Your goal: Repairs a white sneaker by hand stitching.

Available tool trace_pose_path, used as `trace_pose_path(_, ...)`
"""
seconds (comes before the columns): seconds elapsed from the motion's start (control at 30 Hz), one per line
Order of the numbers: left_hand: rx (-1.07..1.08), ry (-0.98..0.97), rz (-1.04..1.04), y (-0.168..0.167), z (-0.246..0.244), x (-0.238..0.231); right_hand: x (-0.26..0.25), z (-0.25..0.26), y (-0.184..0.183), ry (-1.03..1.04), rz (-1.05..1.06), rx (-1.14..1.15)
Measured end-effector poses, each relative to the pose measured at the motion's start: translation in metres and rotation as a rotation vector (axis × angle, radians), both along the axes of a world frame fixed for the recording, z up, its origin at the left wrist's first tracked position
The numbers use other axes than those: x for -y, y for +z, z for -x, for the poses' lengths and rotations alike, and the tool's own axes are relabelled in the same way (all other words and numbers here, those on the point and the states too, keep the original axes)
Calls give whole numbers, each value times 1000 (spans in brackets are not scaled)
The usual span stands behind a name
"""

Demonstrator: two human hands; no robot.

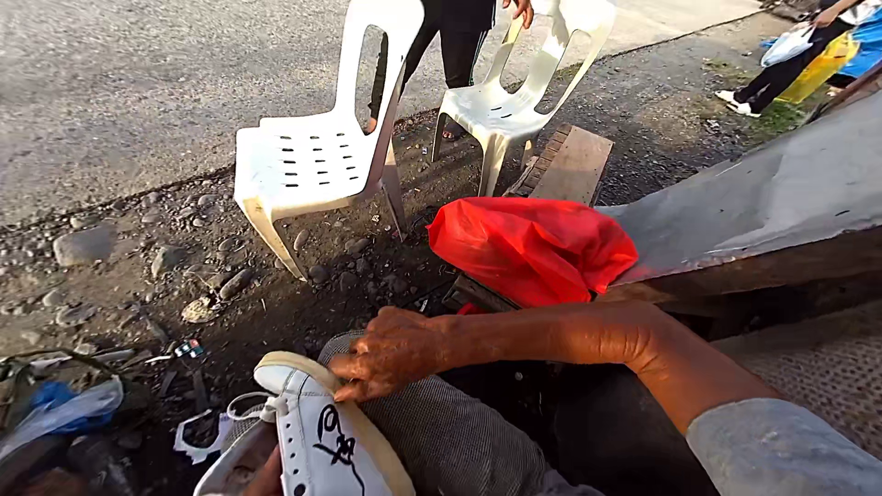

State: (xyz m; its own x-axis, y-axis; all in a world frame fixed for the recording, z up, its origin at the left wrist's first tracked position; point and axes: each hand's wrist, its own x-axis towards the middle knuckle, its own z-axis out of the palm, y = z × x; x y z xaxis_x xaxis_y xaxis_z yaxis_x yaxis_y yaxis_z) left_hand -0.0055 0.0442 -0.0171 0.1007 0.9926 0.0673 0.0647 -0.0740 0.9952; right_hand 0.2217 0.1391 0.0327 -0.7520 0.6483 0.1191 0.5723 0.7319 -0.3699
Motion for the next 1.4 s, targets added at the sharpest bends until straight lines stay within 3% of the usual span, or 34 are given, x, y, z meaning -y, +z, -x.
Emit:
trace_pose_path(0.1,34,86,4,1,-11,0,1,-13,-6,-102,63,-4)
trace_pose_path(0.27,-123,148,-47,-1,-9,1,8,-52,-38,-334,93,-31)
trace_pose_path(0.43,-113,188,-125,-4,-14,3,35,-42,-47,-352,552,-233)
trace_pose_path(0.5,-87,197,-127,-4,-14,3,46,-37,-51,-337,633,-402)
trace_pose_path(0.63,-44,169,-106,-4,-10,3,62,-20,-54,-332,448,-714)
trace_pose_path(0.8,24,148,-60,-1,-10,1,57,12,-67,-324,-5,-512)
trace_pose_path(0.87,19,136,-54,0,-9,1,52,19,-72,-339,-55,-560)
trace_pose_path(0.9,21,126,-51,-1,-9,1,51,20,-71,-343,25,-623)
trace_pose_path(1.03,33,87,-48,-1,-5,2,49,6,-54,-274,715,-1100)
trace_pose_path(1.1,25,84,-52,-2,-4,2,48,-11,-51,-215,956,-1313)
trace_pose_path(1.2,25,71,-58,-2,-4,1,47,-44,-38,-211,1032,-1469)
trace_pose_path(1.4,48,109,-123,-11,-7,2,48,-69,-13,-121,1071,-1341)
